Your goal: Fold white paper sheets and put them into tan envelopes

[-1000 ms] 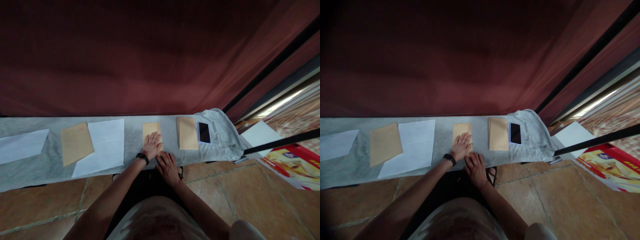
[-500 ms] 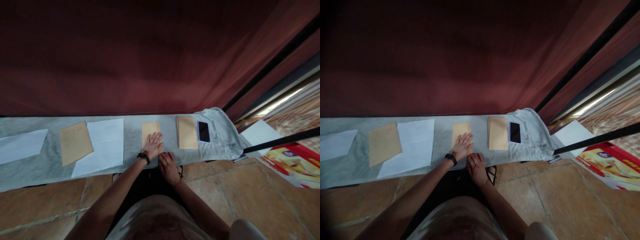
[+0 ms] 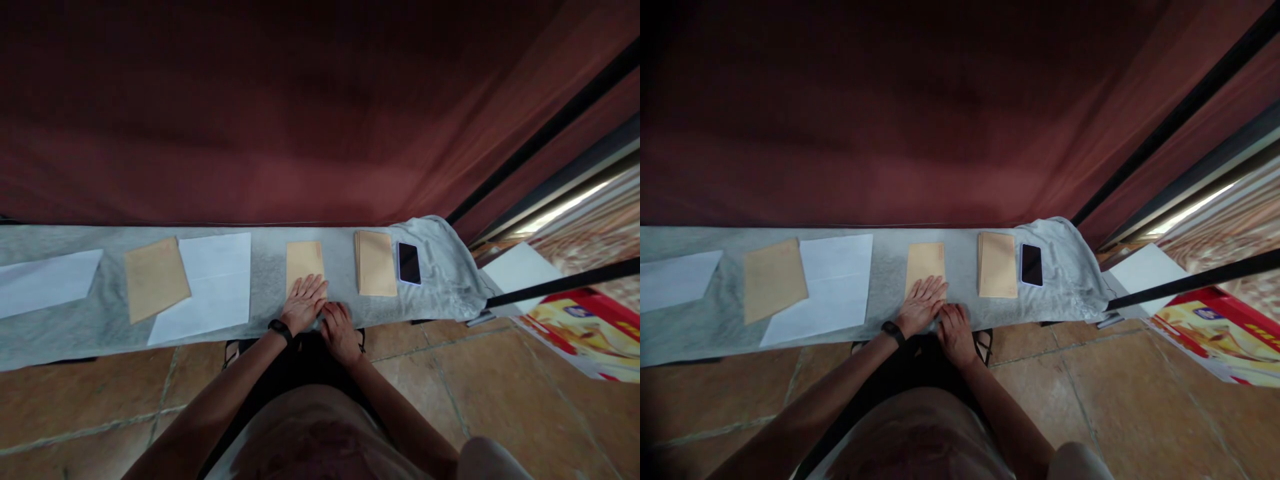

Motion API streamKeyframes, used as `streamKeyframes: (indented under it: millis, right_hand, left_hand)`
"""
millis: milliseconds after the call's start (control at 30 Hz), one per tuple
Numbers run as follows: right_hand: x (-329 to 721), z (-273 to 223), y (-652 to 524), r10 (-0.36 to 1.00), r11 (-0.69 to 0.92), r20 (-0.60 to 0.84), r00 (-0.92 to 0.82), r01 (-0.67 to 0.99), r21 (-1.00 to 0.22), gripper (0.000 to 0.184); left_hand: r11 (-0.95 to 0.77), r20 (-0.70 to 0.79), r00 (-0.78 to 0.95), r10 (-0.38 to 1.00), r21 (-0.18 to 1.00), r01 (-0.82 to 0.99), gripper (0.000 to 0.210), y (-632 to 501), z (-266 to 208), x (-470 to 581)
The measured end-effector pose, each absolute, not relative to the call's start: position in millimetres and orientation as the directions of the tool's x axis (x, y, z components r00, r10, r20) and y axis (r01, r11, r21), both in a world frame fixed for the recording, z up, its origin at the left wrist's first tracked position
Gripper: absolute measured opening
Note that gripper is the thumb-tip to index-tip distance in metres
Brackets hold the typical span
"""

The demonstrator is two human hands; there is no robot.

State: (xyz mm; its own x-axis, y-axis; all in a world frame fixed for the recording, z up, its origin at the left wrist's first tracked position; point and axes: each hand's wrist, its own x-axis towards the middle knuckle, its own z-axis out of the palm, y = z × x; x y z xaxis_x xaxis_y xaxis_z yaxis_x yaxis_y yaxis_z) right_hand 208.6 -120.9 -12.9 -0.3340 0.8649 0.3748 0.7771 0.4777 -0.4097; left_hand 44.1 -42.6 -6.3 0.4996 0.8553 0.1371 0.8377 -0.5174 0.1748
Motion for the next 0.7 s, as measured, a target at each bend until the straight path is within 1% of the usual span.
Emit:
streamKeyframes:
  millis: [133, 367, 567, 700]
  right_hand:
    - [209, -16, -120, 0.858, 0.488, 0.382, -0.342, 0.773, -0.405, 0.042]
    - [209, -19, -121, 0.862, 0.477, 0.386, -0.329, 0.783, -0.399, 0.044]
    - [210, -14, -121, 0.865, 0.475, 0.358, -0.352, 0.804, -0.358, 0.047]
    - [211, -15, -121, 0.868, 0.470, 0.349, -0.353, 0.809, -0.354, 0.048]
  left_hand:
    - [-0.498, 0.131, 0.481, 0.867, 0.172, 0.850, 0.054, -47, -7, 41]
    - [-0.475, 0.127, 0.459, 0.879, 0.176, 0.862, 0.053, -53, -1, 39]
    - [-0.457, 0.142, 0.436, 0.889, 0.182, 0.871, 0.053, -57, -2, 31]
    - [-0.451, 0.143, 0.431, 0.891, 0.179, 0.874, 0.053, -61, -1, 26]
